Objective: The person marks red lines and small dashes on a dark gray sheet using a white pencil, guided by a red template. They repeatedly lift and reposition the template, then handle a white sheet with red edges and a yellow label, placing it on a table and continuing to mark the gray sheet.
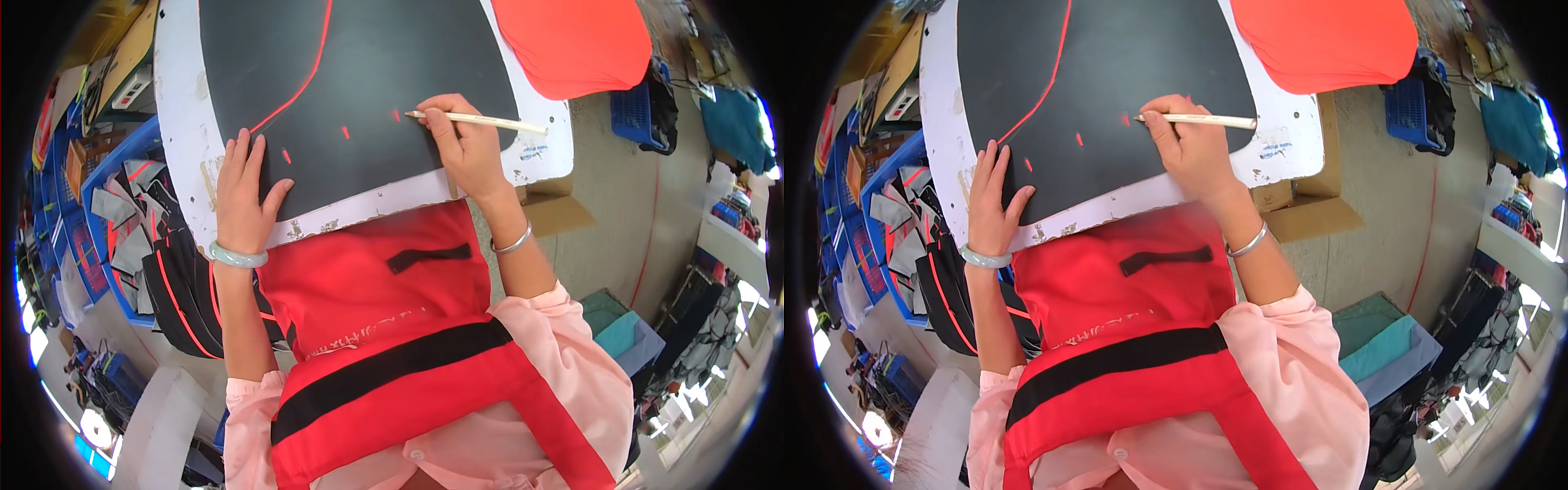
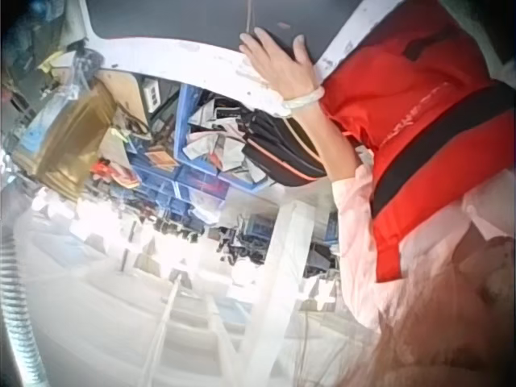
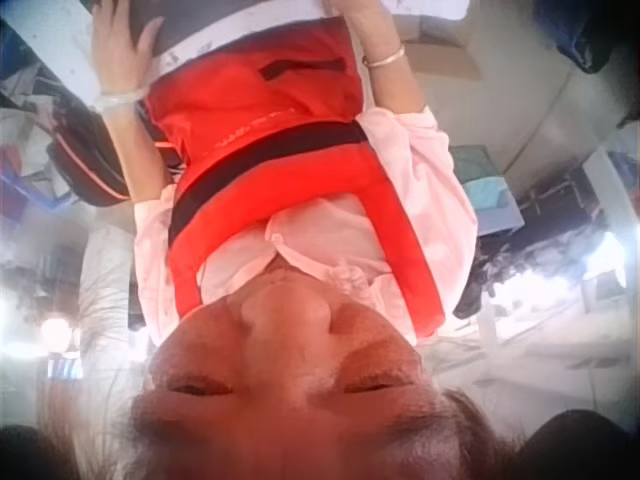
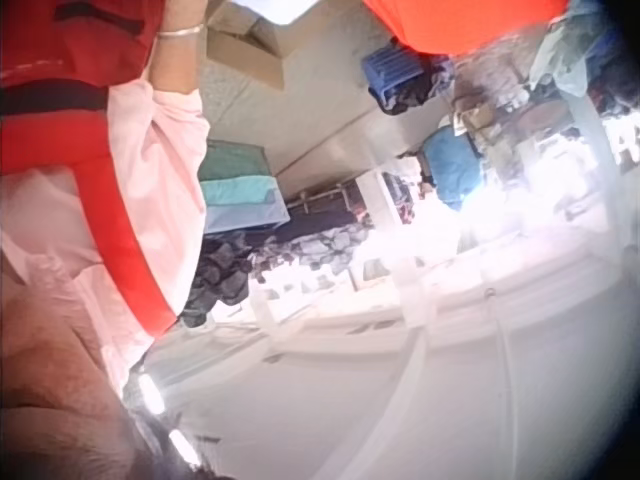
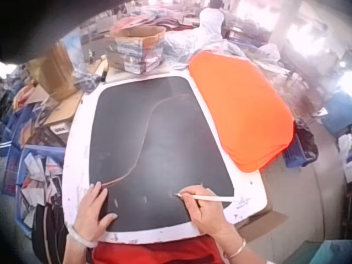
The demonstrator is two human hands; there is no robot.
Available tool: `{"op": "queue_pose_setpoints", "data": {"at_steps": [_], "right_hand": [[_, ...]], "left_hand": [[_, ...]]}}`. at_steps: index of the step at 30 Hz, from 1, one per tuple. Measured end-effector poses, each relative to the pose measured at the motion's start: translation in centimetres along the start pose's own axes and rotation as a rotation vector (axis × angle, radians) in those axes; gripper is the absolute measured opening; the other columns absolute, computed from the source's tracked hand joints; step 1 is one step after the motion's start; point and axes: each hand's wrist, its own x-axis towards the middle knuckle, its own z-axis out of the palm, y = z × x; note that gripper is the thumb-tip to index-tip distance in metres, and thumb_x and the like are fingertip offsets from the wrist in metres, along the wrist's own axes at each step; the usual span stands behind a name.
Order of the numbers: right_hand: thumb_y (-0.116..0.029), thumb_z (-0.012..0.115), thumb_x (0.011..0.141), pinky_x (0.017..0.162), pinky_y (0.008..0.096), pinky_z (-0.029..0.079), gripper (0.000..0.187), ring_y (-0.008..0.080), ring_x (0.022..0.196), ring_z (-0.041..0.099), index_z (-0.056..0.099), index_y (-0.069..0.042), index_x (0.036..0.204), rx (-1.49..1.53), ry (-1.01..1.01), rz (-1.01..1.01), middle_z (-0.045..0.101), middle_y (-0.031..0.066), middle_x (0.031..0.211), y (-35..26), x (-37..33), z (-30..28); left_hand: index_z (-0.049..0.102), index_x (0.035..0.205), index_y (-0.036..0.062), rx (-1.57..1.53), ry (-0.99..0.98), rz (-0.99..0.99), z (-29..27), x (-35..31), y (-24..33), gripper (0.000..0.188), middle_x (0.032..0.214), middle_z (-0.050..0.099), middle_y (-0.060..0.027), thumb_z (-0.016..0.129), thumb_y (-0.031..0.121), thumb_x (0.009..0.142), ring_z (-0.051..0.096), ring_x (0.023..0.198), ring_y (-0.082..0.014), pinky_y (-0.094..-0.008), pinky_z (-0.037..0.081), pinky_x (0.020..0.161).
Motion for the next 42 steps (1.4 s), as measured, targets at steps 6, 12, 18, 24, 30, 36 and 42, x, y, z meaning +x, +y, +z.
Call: {"op": "queue_pose_setpoints", "data": {"at_steps": [6,12,18,24,30,36,42], "right_hand": [[-0.015,0.057,0.093,0.06,0.0327,0.041,0.013,0.0217,0.062,0.056,0.065,-0.007,0.085,-0.158,0.048,-0.187,0.063,0.0037,0.075,-0.8,0.9,1.2],[-0.009,0.061,0.087,0.058,0.0324,0.042,0.005,0.0216,0.063,0.057,0.063,-0.008,0.083,-0.256,0.062,-0.386,0.063,0.0035,0.076,0.0,0.9,1.6],[-0.006,0.061,0.085,0.057,0.0329,0.042,0.003,0.0238,0.06,0.056,0.064,-0.006,0.085,-0.192,0.015,-0.269,0.064,0.0065,0.078,-0.6,0.7,1.4],[-0.01,0.061,0.087,0.061,0.0323,0.044,0.008,0.0238,0.069,0.059,0.064,-0.007,0.094,-0.117,-0.066,-0.299,0.065,0.0074,0.085,-2.8,0.3,4.7],[-0.007,0.065,0.083,0.064,0.0324,0.044,0.01,0.0233,0.071,0.06,0.063,-0.007,0.094,-0.236,-0.07,-0.45,0.065,0.0064,0.087,-2.2,0.5,6.1],[-0.002,0.064,0.08,0.065,0.0332,0.046,0.015,0.0249,0.072,0.061,0.063,-0.005,0.094,-0.192,-0.134,-0.374,0.066,0.0087,0.089,-2.7,0.2,5.7],[-0.003,0.064,0.081,0.065,0.0335,0.048,0.016,0.0261,0.071,0.061,0.063,-0.005,0.097,-0.092,-0.14,-0.353,0.066,0.0099,0.092,-4.6,0.4,8.6]], "left_hand": [[0.042,0.141,0.0064,-0.046,-0.058,0.023,-0.6,-0.2,0.4,0.085,0.152,0.029,-0.0177,0.08,0.026,0.068,0.026,0.14,-0.0397,-0.0452,0.026,0.113],[0.04,0.143,0.0105,-0.037,-0.11,0.109,-0.8,-0.6,0.5,0.102,0.154,0.025,-0.0163,0.085,0.031,0.054,0.02,0.141,-0.0421,-0.0489,0.023,0.113],[0.041,0.143,0.0116,-0.027,-0.088,0.093,-0.4,-0.9,0.4,0.098,0.154,0.026,-0.0158,0.084,0.033,0.058,0.019,0.141,-0.0423,-0.0506,0.02,0.113],[0.041,0.143,0.0127,-0.042,-0.091,0.067,-0.3,-1.1,0.4,0.096,0.154,0.026,-0.0155,0.083,0.033,0.06,0.018,0.142,-0.0421,-0.0515,0.018,0.114],[0.041,0.143,0.0145,-0.059,-0.084,0.042,-0.4,-1.1,0.3,0.094,0.154,0.026,-0.0149,0.083,0.031,0.06,0.019,0.142,-0.0408,-0.0513,0.018,0.114],[0.041,0.143,0.014,-0.077,-0.069,0.038,-0.2,-1.4,0.0,0.095,0.153,0.027,-0.0138,0.083,0.032,0.06,0.019,0.142,-0.0395,-0.0511,0.018,0.114],[0.041,0.142,0.0081,-0.156,0.026,0.022,0.4,-2.0,-0.3,0.097,0.152,0.028,-0.0166,0.084,0.034,0.059,0.023,0.14,-0.0417,-0.0512,0.021,0.113]]}}
